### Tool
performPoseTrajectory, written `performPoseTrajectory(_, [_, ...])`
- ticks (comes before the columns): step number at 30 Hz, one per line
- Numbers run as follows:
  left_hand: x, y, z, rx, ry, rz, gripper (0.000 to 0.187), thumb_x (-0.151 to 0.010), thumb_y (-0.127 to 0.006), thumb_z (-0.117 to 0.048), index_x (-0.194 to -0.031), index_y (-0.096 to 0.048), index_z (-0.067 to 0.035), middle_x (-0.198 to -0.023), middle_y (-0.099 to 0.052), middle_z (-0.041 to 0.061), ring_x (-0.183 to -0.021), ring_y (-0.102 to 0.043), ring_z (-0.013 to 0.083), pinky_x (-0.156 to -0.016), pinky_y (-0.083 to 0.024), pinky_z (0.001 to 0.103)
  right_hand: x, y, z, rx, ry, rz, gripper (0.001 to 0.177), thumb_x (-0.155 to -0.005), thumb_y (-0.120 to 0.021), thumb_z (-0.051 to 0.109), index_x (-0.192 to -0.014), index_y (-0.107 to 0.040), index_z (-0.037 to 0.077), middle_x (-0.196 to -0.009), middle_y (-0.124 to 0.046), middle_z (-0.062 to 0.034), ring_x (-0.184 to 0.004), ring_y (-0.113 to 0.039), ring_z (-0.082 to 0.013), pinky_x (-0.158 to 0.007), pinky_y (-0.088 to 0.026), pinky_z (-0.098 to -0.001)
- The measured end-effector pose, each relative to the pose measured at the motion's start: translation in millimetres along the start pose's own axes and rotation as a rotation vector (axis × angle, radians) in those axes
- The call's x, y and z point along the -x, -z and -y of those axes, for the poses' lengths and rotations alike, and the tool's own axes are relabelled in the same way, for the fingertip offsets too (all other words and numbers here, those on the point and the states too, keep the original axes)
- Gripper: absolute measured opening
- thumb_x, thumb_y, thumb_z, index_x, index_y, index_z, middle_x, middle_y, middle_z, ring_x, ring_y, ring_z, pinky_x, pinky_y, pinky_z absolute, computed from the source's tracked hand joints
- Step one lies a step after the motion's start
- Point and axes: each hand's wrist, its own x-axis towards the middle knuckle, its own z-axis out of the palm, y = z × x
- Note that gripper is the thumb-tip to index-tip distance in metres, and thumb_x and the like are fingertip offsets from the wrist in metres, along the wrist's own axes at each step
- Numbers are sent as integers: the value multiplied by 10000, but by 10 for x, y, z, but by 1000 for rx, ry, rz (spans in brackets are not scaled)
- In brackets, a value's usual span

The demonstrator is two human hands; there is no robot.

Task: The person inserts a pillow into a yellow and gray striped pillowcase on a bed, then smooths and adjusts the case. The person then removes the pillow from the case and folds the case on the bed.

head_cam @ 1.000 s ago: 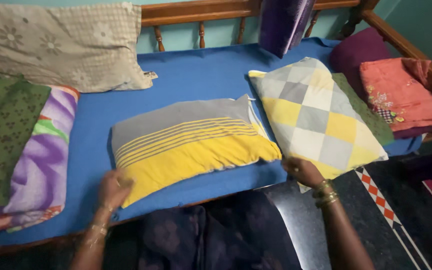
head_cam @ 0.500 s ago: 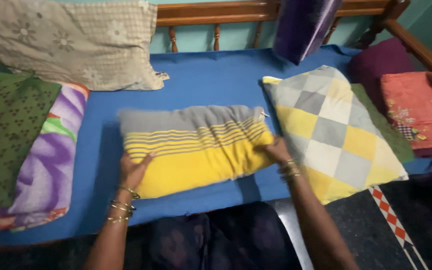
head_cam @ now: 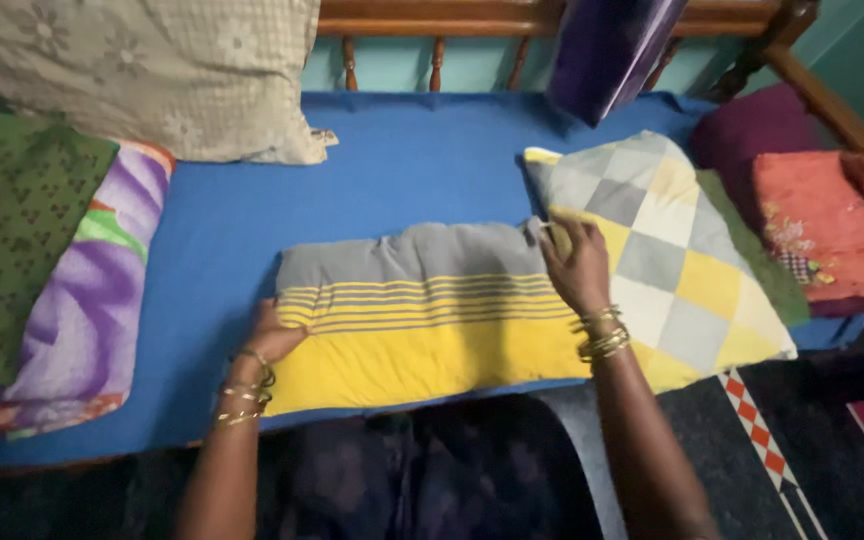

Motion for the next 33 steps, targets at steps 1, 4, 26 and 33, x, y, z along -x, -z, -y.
performPoseTrajectory(1, [39, 53, -136, 85, -28, -27, 717, -794, -772, -86, -1418, -426, -13, -1310, -647, 192, -1181, -657, 255, -995, -550, 352, -166, 86, 371, -90, 31, -62, 388, -981, -716, 271, -1310, -627, 84, -1250, -628, -211, -1165, -609, -401, -1009, -502, -472])
performPoseTrajectory(4, [393, 190, -663, 336, -205, -126, 844, -774, -728, 35, -1490, -285, -33, -1339, -515, 162, -1209, -552, 235, -986, -510, 372, -436, 307, 1178, -170, 235, -371, 511, -1099, -628, 198, -1559, -454, 61, -1574, -486, -193, -1489, -436, -366, -1245, -361, -462])
performPoseTrajectory(26, [-84, 24, 127, -217, 571, -265, 839, -832, -697, -601, -1422, -543, -24, -1355, -631, 286, -1284, -592, 469, -1084, -479, 503, -552, -1121, 1710, -509, 85, 57, 751, -1095, -521, 371, -1639, -173, -11, -1748, -149, -221, -1649, -130, -352, -1337, -154, -416])
performPoseTrajectory(33, [-318, -23, 507, -183, 219, -509, 707, -921, -701, -516, -1318, -597, 59, -1302, -619, 308, -1220, -584, 454, -1024, -454, 489, 497, -1546, 2451, -145, 253, 224, 858, -988, -555, 426, -1629, -198, -20, -1718, -145, -256, -1627, -95, -377, -1318, -141, -531])
